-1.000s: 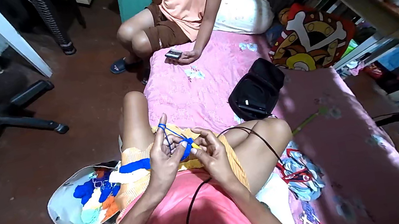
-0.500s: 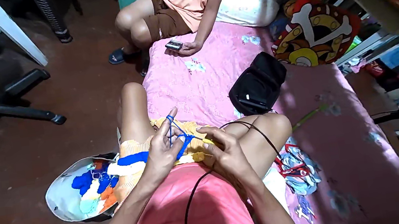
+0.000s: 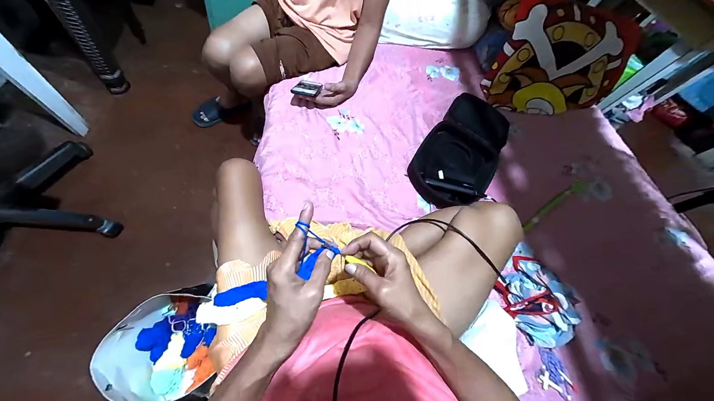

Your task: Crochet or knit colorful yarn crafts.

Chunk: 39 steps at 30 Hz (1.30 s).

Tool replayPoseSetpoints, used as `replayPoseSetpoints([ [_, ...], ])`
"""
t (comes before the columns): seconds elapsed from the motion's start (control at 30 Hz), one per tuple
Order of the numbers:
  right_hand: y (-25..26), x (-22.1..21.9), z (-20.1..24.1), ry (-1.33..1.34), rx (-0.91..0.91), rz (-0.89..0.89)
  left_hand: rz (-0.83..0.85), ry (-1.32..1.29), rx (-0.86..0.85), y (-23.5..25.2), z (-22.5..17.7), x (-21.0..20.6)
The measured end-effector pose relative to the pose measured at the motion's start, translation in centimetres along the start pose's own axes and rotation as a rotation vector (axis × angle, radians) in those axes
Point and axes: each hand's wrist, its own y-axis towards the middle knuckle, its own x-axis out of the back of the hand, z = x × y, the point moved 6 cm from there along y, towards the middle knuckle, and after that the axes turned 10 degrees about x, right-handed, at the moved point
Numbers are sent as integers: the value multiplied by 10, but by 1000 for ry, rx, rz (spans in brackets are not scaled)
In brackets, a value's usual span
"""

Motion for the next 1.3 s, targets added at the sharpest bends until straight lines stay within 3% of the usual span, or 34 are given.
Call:
replayPoseSetpoints([
  [0.1,3,-4,7,-293,56,19,-57,157,-197,-8,4,-7],
  [0.17,8,-6,2,-30,-86,12,-88,65,-213,-9,6,-8],
  [0.23,9,-10,-12,429,-190,-49,-100,-86,-121,-6,5,-6],
  [0.3,5,-11,-19,552,-173,-94,-104,-166,-45,-3,1,-4],
  [0.53,-11,-2,5,-507,348,-139,-54,-156,83,1,-2,4],
  [0.97,-14,-7,15,-793,549,-61,129,-71,235,14,-1,19],
  [1.03,-13,-6,13,-704,496,-50,138,-80,242,15,1,20],
  [1.2,-11,1,-7,34,-16,-55,171,-84,198,14,1,17],
  [1.3,-12,1,-9,-86,21,-49,151,-110,222,14,6,16],
])
